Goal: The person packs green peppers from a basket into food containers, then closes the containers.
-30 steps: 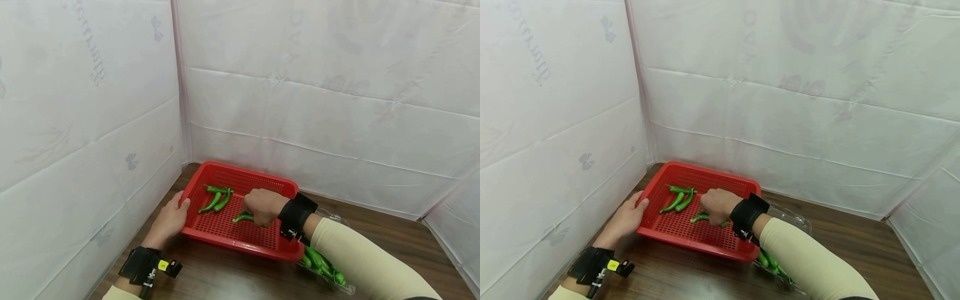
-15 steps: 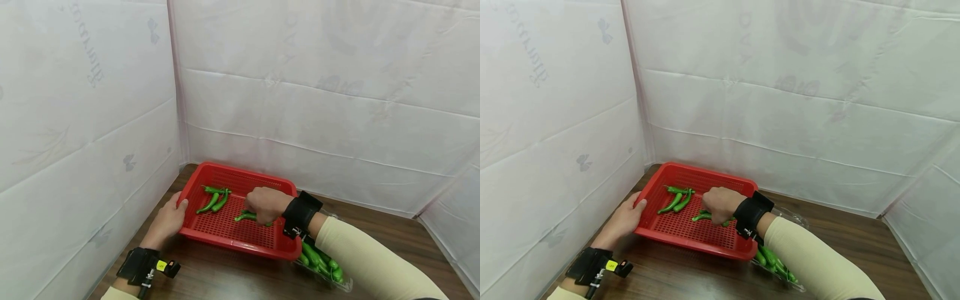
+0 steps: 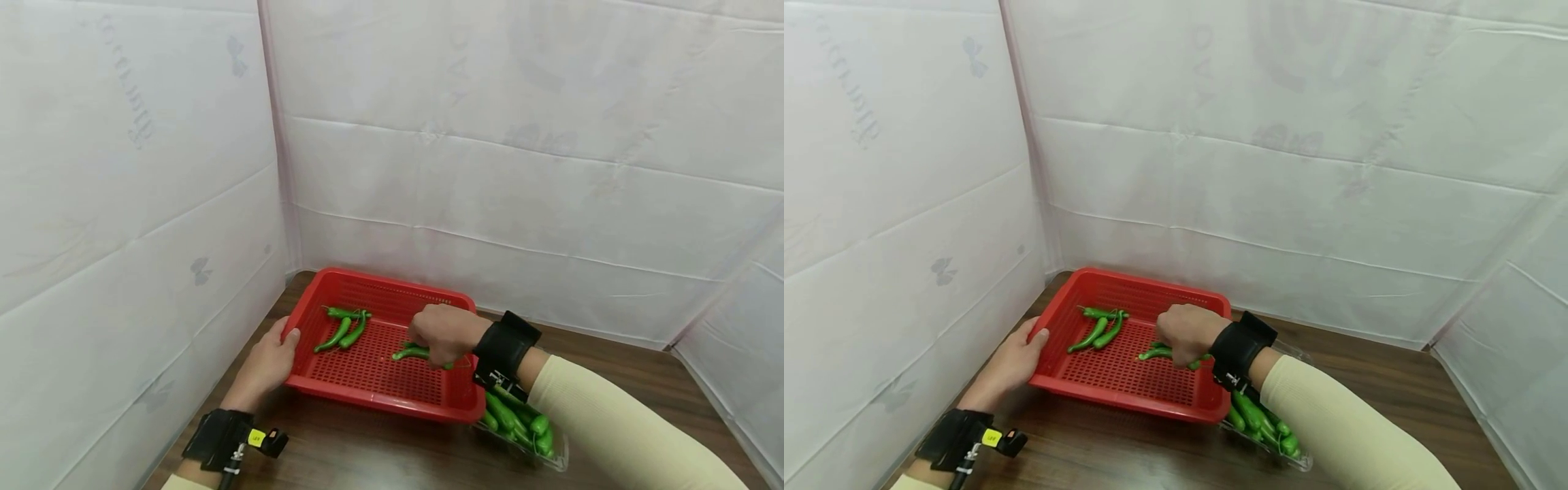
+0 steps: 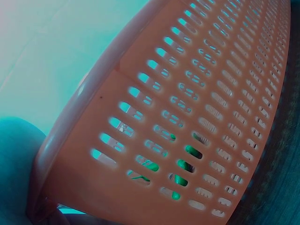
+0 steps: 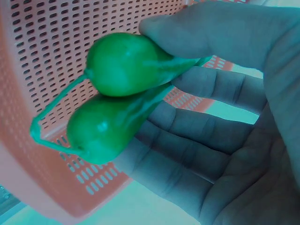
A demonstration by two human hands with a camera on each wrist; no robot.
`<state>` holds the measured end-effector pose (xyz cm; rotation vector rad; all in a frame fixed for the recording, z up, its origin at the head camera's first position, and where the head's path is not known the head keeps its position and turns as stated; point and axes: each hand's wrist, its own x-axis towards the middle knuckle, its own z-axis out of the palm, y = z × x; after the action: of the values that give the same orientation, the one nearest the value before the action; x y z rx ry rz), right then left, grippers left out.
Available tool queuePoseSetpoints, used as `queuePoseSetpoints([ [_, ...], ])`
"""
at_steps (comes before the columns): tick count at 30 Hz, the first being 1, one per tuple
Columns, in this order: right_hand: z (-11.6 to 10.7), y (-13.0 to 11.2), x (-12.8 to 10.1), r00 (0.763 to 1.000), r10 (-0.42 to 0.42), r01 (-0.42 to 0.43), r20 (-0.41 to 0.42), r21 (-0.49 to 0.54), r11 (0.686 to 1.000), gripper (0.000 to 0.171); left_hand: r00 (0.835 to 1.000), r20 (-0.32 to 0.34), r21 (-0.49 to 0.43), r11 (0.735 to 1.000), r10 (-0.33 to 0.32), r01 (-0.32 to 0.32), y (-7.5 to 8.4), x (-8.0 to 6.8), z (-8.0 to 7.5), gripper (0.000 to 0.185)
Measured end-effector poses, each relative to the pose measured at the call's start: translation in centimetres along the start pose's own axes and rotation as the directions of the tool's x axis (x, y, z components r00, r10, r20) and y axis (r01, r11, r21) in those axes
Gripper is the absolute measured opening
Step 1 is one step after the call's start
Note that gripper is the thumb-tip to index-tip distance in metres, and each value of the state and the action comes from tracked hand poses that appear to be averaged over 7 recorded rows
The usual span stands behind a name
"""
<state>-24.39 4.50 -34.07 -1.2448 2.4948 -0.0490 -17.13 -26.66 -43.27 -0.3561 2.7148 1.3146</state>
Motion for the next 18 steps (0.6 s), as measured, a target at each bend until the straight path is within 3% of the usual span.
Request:
queuePoseSetpoints([
  [18,-0.2,1.8,-3.4,0.997,0.019,-0.015,-0.07,0.053,0.998,0.057,1.0,0.002,0.037,0.999,-0.011,0.011,-0.7,0.2,-1.1,0.063],
])
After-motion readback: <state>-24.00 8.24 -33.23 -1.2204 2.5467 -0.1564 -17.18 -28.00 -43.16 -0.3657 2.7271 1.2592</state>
